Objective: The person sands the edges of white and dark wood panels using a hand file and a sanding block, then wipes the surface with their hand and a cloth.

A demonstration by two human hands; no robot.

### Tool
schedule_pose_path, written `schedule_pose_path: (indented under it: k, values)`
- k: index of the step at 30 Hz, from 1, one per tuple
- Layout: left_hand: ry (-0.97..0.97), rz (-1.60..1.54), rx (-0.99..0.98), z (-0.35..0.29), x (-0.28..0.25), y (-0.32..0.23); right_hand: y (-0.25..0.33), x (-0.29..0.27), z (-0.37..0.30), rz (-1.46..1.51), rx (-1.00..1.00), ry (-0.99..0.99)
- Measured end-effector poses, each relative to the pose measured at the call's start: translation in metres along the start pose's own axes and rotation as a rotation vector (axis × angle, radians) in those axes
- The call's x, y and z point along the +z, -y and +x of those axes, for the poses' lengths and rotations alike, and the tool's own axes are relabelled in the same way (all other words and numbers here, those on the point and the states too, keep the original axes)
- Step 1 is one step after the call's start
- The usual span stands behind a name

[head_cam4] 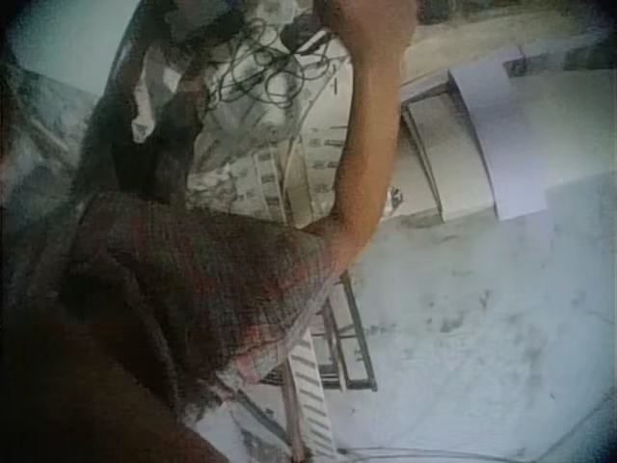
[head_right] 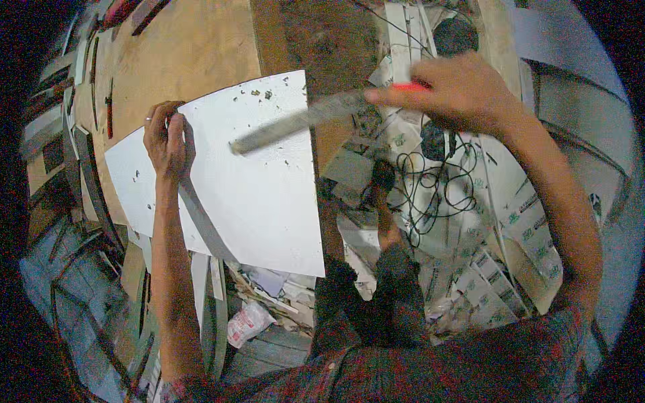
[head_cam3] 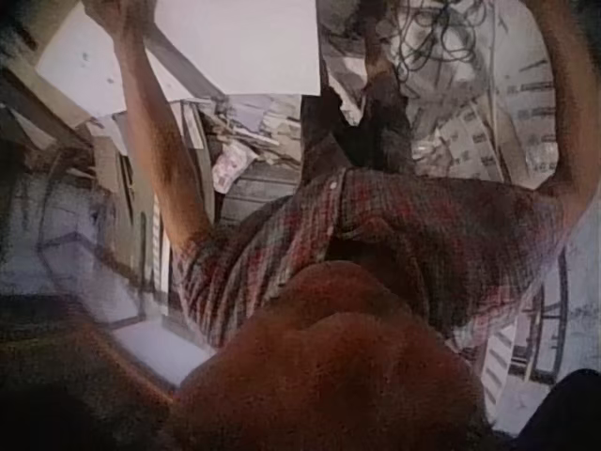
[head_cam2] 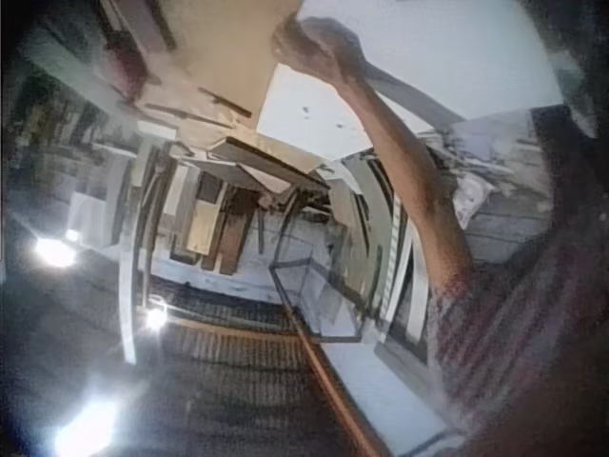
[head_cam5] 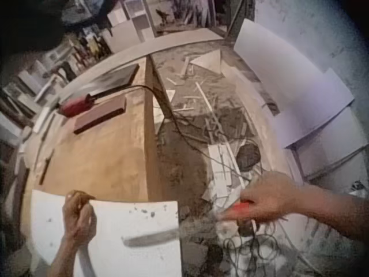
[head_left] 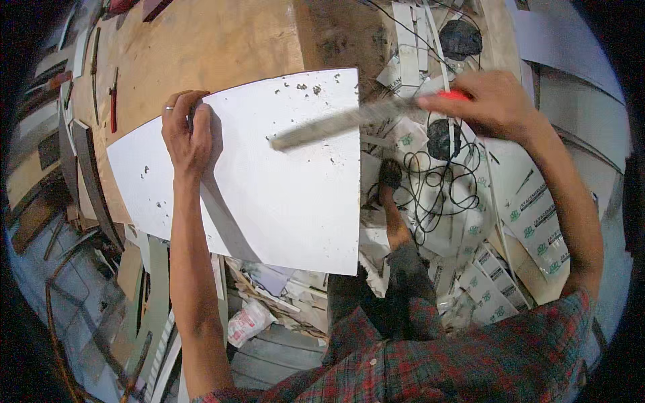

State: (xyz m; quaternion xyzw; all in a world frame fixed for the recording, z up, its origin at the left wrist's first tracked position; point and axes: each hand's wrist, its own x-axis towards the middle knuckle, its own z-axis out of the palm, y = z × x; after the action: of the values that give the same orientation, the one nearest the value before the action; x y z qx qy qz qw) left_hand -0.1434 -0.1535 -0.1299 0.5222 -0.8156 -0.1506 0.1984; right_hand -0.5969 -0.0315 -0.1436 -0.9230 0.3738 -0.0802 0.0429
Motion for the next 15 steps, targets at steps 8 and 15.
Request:
schedule_pose_path:
  k: [8,15]
  values:
    - [-0.011,-0.067,-0.003,-0.002,0.001,0.005,-0.004,0.013,0.037,-0.010,-0.059,-0.094]
    - [0.001,-0.052,-0.001,0.004,0.001,0.007,-0.009,0.019,0.070,0.028,-0.074,-0.194]
